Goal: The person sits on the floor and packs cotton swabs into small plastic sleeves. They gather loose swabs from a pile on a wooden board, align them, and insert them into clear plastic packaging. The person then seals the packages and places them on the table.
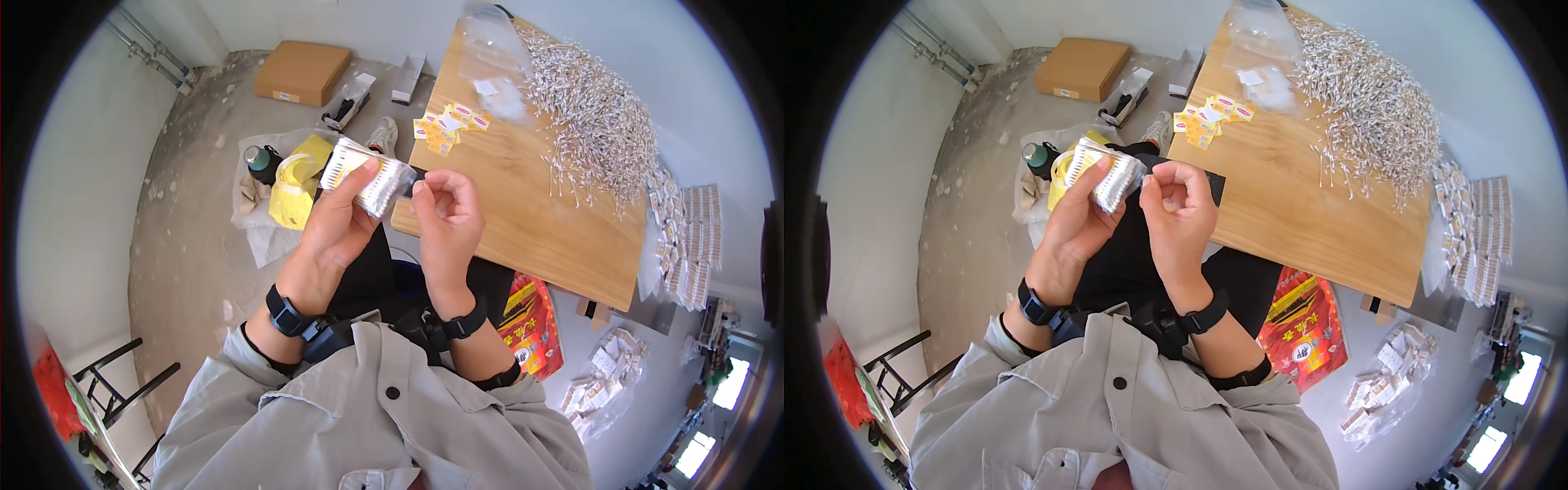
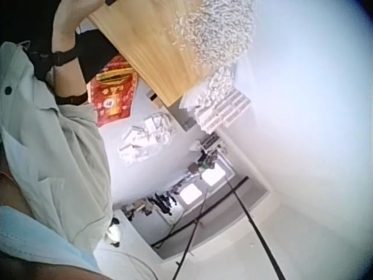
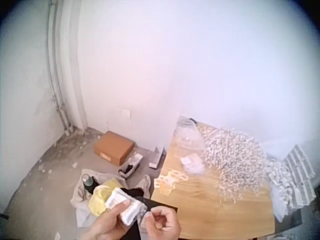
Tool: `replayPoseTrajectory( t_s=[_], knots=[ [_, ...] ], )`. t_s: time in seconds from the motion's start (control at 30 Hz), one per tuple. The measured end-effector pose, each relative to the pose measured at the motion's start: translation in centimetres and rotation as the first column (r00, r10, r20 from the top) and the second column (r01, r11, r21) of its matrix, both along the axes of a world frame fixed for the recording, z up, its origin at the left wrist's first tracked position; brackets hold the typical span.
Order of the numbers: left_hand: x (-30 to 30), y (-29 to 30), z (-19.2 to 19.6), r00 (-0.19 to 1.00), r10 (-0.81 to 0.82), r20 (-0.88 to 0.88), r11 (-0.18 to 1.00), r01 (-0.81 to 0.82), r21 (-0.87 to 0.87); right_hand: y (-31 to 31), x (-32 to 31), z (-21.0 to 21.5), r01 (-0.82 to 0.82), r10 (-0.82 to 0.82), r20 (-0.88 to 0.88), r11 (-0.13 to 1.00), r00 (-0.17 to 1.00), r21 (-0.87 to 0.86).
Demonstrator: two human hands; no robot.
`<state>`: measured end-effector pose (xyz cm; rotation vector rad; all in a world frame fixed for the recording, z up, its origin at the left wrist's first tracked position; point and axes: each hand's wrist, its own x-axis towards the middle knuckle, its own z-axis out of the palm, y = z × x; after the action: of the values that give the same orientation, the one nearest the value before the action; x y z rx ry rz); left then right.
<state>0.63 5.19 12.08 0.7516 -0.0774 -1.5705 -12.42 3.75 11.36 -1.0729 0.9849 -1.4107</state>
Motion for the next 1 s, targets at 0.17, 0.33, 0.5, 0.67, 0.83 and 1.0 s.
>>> replayPoseTrajectory(
  t_s=[0.17,0.33,0.5,0.67,0.83,1.0],
  knots=[
    [0.9,-0.3,-1.5,0.987,0.093,0.134,0.995,-0.086,-0.055,0.2,0.6,0.5,-0.239,0.185,-0.336,0.963,0.923,-0.127],
    [1.2,0.2,-1.9,0.984,0.091,0.155,0.993,-0.078,-0.091,0.4,1.3,-0.3,-0.367,0.361,-0.215,0.930,0.907,0.012],
    [0.7,0.7,-0.1,0.992,0.123,0.036,0.990,-0.120,-0.069,-0.2,0.5,-0.8,-0.364,0.365,0.032,0.931,0.930,-0.040],
    [0.6,0.5,-1.1,0.983,0.180,0.047,0.978,-0.173,-0.118,0.2,1.1,0.7,-0.411,0.390,0.201,0.908,0.899,0.076],
    [-0.6,0.7,-2.1,0.994,0.066,-0.092,0.993,-0.074,-0.091,-1.2,-0.9,-0.6,-0.200,0.197,-0.175,0.980,0.965,-0.001],
    [-1.4,1.0,-3.4,0.968,-0.215,0.127,0.971,0.226,-0.078,-3.1,-6.3,0.9,-0.174,0.034,-0.453,0.947,0.891,-0.271]
  ],
)
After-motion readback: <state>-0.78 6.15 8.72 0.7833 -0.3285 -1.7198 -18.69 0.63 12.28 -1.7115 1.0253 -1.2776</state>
